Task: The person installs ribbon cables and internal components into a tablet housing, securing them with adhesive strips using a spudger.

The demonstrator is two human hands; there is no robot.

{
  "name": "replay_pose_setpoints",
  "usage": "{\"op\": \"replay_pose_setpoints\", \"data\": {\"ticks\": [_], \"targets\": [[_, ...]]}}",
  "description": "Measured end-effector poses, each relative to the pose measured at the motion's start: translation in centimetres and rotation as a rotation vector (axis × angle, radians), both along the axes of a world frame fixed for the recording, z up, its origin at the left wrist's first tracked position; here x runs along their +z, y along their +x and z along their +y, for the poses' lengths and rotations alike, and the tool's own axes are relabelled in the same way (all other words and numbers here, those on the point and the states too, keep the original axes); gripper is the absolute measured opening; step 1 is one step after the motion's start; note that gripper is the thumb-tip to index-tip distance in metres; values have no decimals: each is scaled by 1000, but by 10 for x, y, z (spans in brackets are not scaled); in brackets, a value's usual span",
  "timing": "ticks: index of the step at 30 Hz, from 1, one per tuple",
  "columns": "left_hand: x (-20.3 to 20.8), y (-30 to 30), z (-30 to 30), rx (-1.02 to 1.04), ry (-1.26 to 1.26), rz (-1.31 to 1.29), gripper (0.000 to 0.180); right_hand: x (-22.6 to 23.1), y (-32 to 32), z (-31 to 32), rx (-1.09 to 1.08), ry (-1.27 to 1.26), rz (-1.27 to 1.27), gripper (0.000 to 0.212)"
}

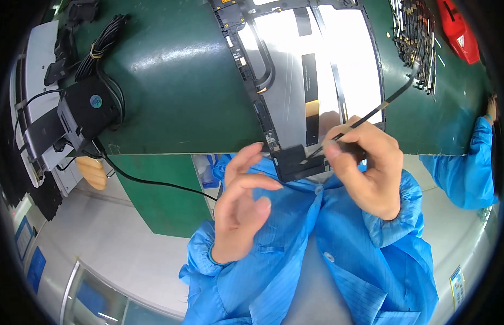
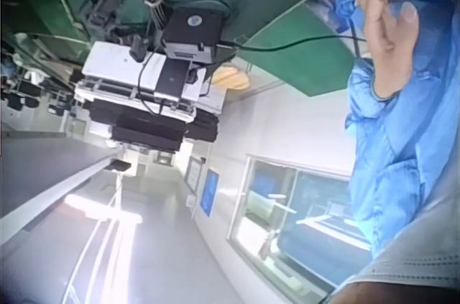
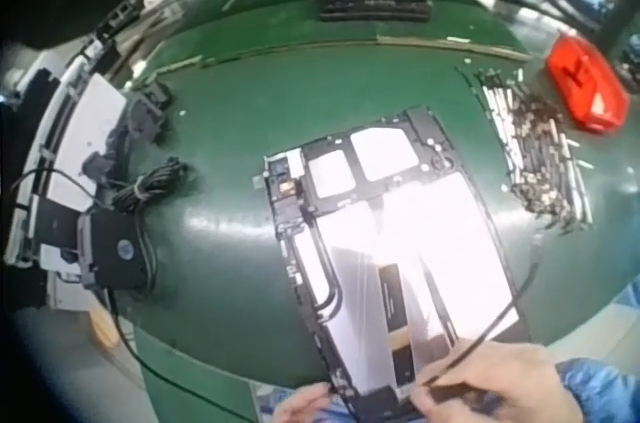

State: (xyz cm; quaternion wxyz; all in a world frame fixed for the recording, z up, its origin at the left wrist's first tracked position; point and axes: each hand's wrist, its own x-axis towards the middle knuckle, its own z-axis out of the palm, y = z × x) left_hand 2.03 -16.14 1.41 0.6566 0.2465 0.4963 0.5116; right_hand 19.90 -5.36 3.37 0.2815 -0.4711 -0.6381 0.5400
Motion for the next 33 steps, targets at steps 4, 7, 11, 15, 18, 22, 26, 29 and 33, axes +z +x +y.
{"op": "replay_pose_setpoints", "data": {"ticks": [4,7,11,15,18,22,26,29,33], "targets": [[-10,5,13,97,189,447,19,-8,-16,4,71,212,-50,15],[-18,7,24,175,201,509,17,-7,-26,2,38,233,-228,8],[-20,10,37,241,237,581,24,-4,-23,4,-10,209,-241,11],[-18,10,45,205,235,671,25,0,-21,7,24,161,-297,16],[-20,10,45,213,239,659,23,-6,-21,5,46,256,-279,16],[-22,6,41,163,261,626,20,-6,-24,7,93,275,-265,15],[-24,6,39,160,268,631,18,-2,-26,8,169,200,-275,11],[-25,5,37,138,284,651,19,-1,-26,8,229,207,-312,12],[-25,5,37,117,304,661,19,3,-28,8,234,175,-338,15]]}}
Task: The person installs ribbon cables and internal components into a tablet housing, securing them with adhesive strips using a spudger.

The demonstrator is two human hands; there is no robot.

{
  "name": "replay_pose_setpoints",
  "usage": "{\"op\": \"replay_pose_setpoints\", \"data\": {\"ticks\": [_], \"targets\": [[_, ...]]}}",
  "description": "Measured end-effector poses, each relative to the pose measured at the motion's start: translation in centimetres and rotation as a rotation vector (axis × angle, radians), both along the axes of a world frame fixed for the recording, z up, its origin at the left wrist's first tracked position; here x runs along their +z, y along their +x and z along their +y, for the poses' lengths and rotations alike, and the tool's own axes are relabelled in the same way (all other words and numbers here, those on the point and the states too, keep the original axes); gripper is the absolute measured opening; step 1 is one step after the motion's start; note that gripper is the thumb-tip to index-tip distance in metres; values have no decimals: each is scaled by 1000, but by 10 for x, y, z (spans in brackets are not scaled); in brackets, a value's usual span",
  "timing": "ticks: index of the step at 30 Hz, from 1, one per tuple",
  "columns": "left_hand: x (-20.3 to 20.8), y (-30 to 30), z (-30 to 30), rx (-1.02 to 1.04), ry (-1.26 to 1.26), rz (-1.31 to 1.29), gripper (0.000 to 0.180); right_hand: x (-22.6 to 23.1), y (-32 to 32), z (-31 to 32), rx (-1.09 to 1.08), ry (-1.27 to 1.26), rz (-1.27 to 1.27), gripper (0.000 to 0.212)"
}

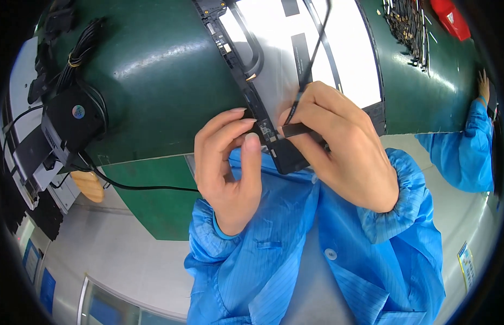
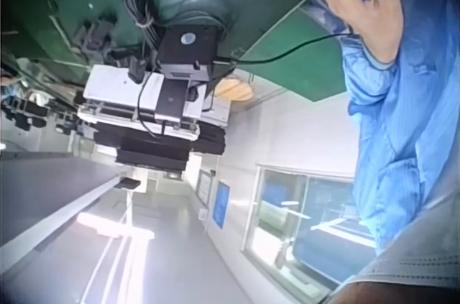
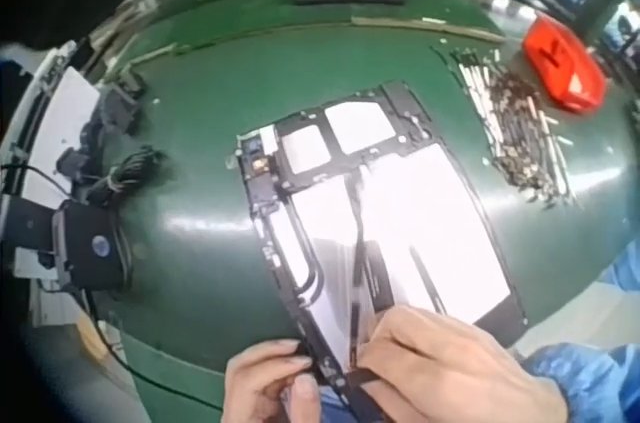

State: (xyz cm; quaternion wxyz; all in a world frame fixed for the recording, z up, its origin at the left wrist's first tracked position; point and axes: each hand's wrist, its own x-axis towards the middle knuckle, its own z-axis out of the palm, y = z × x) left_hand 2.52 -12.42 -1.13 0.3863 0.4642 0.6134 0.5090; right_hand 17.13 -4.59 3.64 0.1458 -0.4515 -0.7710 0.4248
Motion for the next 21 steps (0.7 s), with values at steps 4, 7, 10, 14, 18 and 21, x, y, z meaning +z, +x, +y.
{"op": "replay_pose_setpoints", "data": {"ticks": [4,7,10,14,18,21], "targets": [[-1,1,-1,-4,17,-13,20,-3,-2,-2,-12,81,5,16],[0,0,-2,-15,16,5,20,-4,-2,-1,-6,22,19,16],[-1,1,-2,-13,17,14,20,-5,-2,-2,-2,44,17,17],[-2,3,-2,-9,23,8,19,-7,-3,-4,-28,67,20,17],[0,4,0,0,28,37,19,-10,-5,-6,-35,114,27,17],[1,3,2,1,30,71,19,-11,-5,-6,-36,133,26,17]]}}
